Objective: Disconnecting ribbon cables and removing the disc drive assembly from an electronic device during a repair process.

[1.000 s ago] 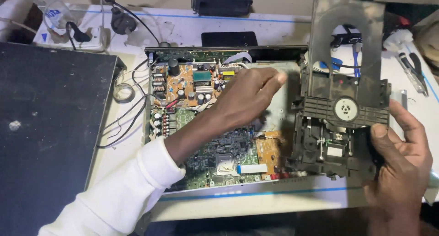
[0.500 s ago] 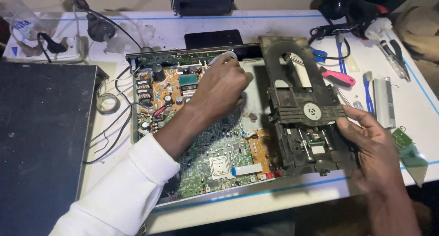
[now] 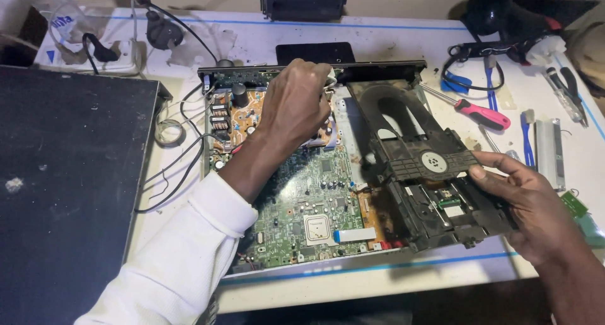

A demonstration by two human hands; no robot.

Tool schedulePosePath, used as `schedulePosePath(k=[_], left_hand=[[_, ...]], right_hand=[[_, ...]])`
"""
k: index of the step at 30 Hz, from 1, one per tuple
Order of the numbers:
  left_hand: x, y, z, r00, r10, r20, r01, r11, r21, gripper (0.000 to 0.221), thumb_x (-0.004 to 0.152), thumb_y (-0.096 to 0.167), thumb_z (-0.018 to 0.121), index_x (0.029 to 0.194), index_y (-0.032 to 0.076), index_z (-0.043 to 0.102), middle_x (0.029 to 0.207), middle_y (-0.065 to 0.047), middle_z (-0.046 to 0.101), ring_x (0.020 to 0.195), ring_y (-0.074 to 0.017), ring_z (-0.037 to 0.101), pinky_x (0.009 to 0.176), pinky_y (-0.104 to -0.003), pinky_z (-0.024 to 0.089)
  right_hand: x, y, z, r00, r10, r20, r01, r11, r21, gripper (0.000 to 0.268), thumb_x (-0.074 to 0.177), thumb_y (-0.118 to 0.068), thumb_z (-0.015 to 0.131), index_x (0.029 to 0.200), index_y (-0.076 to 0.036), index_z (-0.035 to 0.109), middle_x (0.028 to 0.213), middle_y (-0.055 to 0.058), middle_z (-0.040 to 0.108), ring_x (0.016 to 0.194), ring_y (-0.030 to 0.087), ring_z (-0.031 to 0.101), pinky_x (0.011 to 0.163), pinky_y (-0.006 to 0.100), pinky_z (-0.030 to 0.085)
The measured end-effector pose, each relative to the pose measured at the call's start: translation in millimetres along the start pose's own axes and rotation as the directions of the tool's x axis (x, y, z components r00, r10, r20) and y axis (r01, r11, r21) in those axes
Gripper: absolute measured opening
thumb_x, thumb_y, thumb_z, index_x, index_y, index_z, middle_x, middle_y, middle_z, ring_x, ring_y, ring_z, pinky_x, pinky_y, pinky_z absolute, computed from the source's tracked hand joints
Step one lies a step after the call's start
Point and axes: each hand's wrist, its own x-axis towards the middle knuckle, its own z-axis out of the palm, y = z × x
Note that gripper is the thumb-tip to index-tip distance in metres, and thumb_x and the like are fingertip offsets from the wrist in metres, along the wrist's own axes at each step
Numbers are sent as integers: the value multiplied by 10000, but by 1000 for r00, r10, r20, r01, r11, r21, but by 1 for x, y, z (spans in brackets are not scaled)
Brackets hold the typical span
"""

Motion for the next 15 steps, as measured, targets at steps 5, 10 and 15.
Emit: schedulePosePath(k=[5, 10, 15], left_hand=[[-1, -4, 4, 999, 18, -46, -17, 1000, 17, 246, 864, -88, 565, 1035, 47, 679, 807, -98, 655, 805, -250, 640, 685, -373, 615], [-2, -6, 6, 999, -2, -53, 1, 1000, -12, 275, 855, -99, 581, 1059, 46, 696, 808, -100, 673, 813, -257, 645, 711, -382, 609], [-2, -8, 10, 997, 10, -72, -11, 1000, -12, 230, 888, -22, 637, 1095, 57, 697, 861, -110, 695, 852, -258, 664, 741, -391, 620]], right_hand=[[12, 0, 3, 1000, -14, -11, 14, 1000, -4, 365, 992, -157, 624, 1357, -158, 633, 1128, 154, 687, 805, 299, 633, 577, 421, 524], [16, -2, 10, 999, -37, 34, 35, 998, 49, 348, 985, -153, 627, 1333, -152, 627, 1096, 140, 706, 741, 273, 640, 560, 400, 545], [15, -11, 24, 1000, -16, 20, 15, 1000, 25, 322, 975, -173, 633, 1297, -167, 631, 1113, 104, 677, 813, 275, 609, 616, 431, 514]])
